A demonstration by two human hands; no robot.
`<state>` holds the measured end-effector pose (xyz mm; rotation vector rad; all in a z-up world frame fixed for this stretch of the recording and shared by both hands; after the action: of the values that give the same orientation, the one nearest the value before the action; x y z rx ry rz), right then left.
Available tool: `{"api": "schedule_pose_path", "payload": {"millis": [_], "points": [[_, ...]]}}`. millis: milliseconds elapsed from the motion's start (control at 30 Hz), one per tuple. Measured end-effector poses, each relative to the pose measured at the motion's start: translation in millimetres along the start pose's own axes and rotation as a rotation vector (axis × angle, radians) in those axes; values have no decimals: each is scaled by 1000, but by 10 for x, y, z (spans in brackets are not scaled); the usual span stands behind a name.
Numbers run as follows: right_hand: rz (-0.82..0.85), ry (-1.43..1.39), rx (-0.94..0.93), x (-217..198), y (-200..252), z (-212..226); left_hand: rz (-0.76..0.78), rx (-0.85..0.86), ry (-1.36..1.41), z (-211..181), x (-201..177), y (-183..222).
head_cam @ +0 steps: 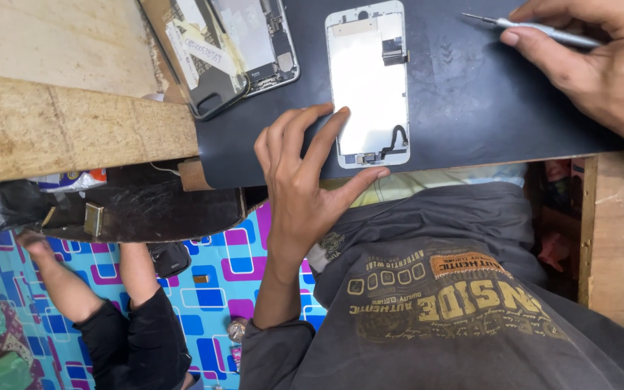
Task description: Repairing a mobile phone by manipulating the screen assembly and using a precision screwdriver to handle small screws.
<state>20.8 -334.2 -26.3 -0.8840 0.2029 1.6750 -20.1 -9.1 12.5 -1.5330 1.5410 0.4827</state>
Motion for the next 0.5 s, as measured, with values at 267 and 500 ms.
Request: {"api": "schedule_pose_path", "payload": {"millis": [267, 500], "points": [[127, -55, 116, 15, 65, 380, 73, 176, -1, -59, 63, -91], [213, -22, -154, 194, 173, 701, 86, 350, 13, -84, 104, -79]]}}
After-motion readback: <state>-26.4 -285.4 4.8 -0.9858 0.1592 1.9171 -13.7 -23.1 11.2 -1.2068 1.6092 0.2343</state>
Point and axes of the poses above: each hand's wrist, its own y-axis away from the middle knuckle, its own x-axis out of the palm, z = x × y, the point moved 4 cm from there along -y, towards the middle knuckle, and after that the axes turned 11 degrees about -x, right-handed, at the moved point
